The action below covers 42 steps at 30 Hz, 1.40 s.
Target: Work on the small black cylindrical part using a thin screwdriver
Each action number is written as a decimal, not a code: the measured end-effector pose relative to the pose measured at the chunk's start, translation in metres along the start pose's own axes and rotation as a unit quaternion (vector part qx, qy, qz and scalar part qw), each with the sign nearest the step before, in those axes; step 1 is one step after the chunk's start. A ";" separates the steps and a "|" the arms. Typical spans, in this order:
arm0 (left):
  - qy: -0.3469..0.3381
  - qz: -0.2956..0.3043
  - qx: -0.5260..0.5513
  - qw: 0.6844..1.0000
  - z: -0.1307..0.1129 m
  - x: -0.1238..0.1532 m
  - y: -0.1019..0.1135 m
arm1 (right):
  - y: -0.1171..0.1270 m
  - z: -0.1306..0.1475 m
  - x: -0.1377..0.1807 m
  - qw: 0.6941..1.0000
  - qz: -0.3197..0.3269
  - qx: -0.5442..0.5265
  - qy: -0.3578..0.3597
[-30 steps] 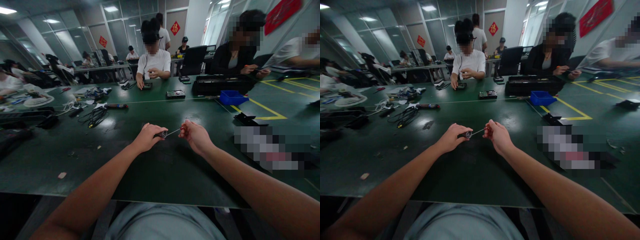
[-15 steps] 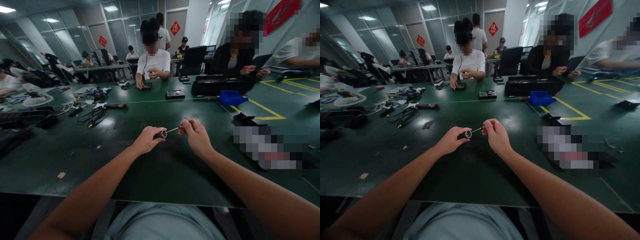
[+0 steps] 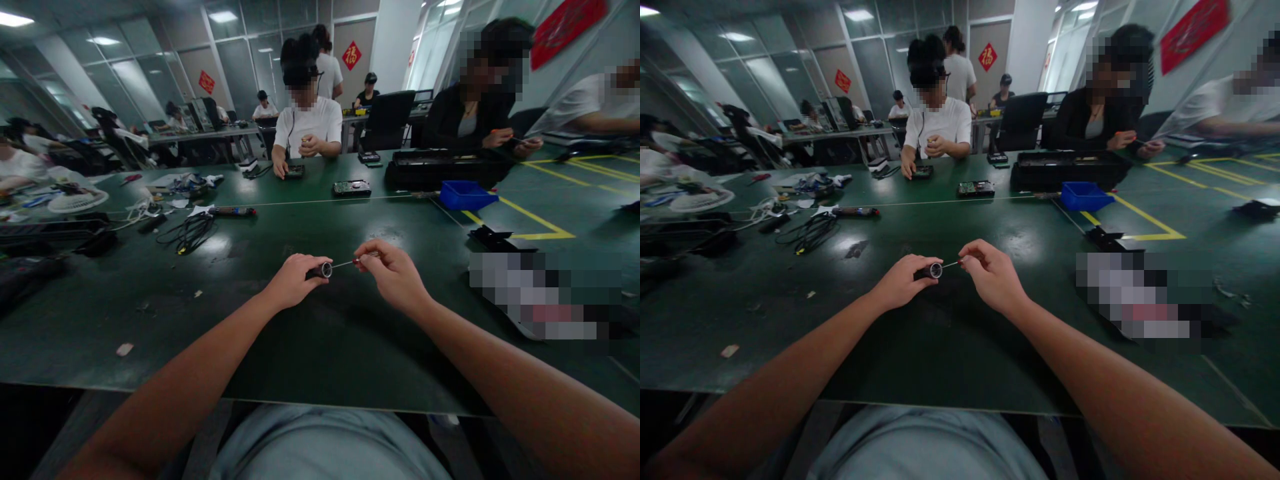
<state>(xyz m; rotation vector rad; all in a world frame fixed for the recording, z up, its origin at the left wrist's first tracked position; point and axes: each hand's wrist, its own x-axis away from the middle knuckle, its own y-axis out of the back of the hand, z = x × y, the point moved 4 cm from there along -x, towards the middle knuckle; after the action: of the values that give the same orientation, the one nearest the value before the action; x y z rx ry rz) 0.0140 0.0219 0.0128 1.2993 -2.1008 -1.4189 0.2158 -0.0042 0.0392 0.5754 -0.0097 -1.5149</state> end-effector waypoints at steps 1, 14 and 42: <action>0.001 0.000 0.001 1.000 0.000 0.000 0.000 | 0.000 0.001 0.000 1.000 0.006 0.010 0.000; 0.005 -0.011 0.010 1.000 0.001 0.000 0.001 | -0.003 -0.002 0.001 1.000 0.018 0.007 -0.013; -0.035 -0.016 -0.011 0.999 -0.005 -0.007 -0.001 | 0.002 -0.020 -0.008 0.989 -0.095 -0.113 -0.014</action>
<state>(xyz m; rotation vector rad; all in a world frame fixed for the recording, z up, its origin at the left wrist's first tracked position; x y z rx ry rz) 0.0211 0.0248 0.0161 1.2980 -2.1117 -1.5184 0.2245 0.0105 0.0257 0.3811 0.1972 -1.6818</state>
